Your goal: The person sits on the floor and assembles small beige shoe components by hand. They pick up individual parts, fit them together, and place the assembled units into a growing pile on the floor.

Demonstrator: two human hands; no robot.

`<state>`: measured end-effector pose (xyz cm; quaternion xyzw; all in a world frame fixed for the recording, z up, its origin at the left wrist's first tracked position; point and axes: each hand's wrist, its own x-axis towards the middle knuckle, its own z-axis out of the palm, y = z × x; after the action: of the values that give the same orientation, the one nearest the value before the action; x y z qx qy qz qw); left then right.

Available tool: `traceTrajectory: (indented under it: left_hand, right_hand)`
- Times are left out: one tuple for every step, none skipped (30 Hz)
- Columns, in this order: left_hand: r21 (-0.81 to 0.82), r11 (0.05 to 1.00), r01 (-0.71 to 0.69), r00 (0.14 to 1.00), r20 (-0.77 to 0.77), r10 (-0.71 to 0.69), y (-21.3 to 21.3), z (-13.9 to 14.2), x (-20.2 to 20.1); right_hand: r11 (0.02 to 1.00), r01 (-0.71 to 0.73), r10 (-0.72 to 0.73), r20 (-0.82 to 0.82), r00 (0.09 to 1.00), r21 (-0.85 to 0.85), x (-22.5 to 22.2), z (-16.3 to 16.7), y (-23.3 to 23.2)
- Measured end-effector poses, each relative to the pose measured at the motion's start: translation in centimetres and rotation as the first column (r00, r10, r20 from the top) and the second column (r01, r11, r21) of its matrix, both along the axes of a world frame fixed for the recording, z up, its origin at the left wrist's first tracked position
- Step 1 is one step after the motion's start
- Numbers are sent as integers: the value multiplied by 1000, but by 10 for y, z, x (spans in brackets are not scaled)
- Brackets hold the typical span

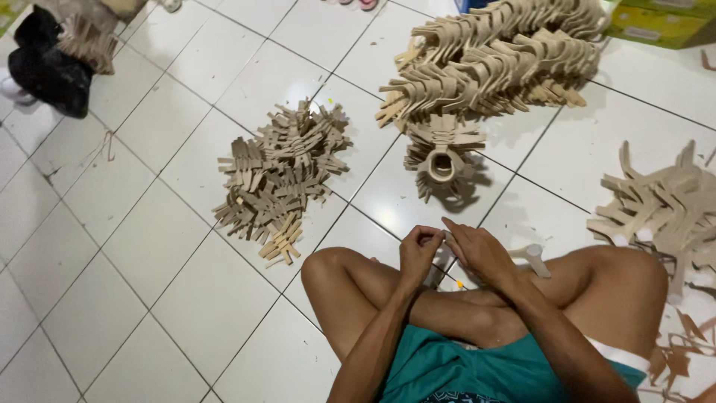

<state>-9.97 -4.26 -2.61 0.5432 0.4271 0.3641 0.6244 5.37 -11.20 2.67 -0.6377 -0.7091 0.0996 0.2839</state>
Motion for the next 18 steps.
traceTrajectory:
  left_hand:
    - [28,1000,-7,1000,-6,7,1,-4,1]
    - [-15,1000,-22,1000,14,22,2,-8,1]
    - [-58,998,-32,999,32,34,3,-11,2]
    - [-101,994,-40,998,51,46,4,-14,2]
    - [-99,994,-55,996,59,61,4,-16,1]
    - [-96,993,-68,995,67,75,4,-18,2]
    - [-93,992,-81,993,77,88,5,-20,2]
    - [-86,992,-90,991,93,98,5,-22,2]
    - [-81,992,-99,988,108,107,5,-24,3]
    - [-75,991,-108,986,123,117,4,-25,4]
    - [-93,989,-113,984,128,124,4,-27,4]
    - [-111,987,-118,982,134,132,3,-29,5]
    - [-130,984,-119,981,138,137,2,-30,5]
    - [-119,986,-117,980,145,134,1,-30,5]
    - [-107,988,-115,979,156,131,1,-30,6]
    - [-97,989,-112,978,167,127,-1,-29,6]
    - [-122,985,-126,969,196,148,-2,-28,7]
    - [-147,979,-139,959,226,170,-4,-25,8]
  right_hand:
    - [999,46,-45,-73,996,3,-6,0,1]
    - [996,95,-94,-148,985,1,-12,2,2]
    - [989,147,-145,-222,964,-7,-17,3,3]
    - [988,151,-152,-212,966,-18,-21,5,4]
    - [987,158,-161,-200,967,-30,-24,7,5]
    - [985,167,-172,-187,967,-40,-25,9,7]
    - [984,169,-177,-210,962,-55,-27,10,8]
    - [983,171,-183,-233,955,-70,-29,11,9]
    - [981,173,-189,-255,948,-87,-30,12,10]
    - [982,174,-188,-295,937,-76,-31,12,10]
    - [983,174,-186,-336,923,-64,-32,13,11]
    - [983,176,-183,-377,908,-53,-32,13,11]
    - [979,193,-202,-416,887,-64,-33,13,11]
    - [974,211,-223,-453,863,-77,-33,13,10]
    - [969,228,-243,-487,839,-90,-33,12,11]
    - [971,221,-235,-481,845,-88,-33,11,11]
    - [973,214,-229,-474,850,-87,-33,9,11]
    - [975,206,-222,-467,856,-86,-32,7,11]
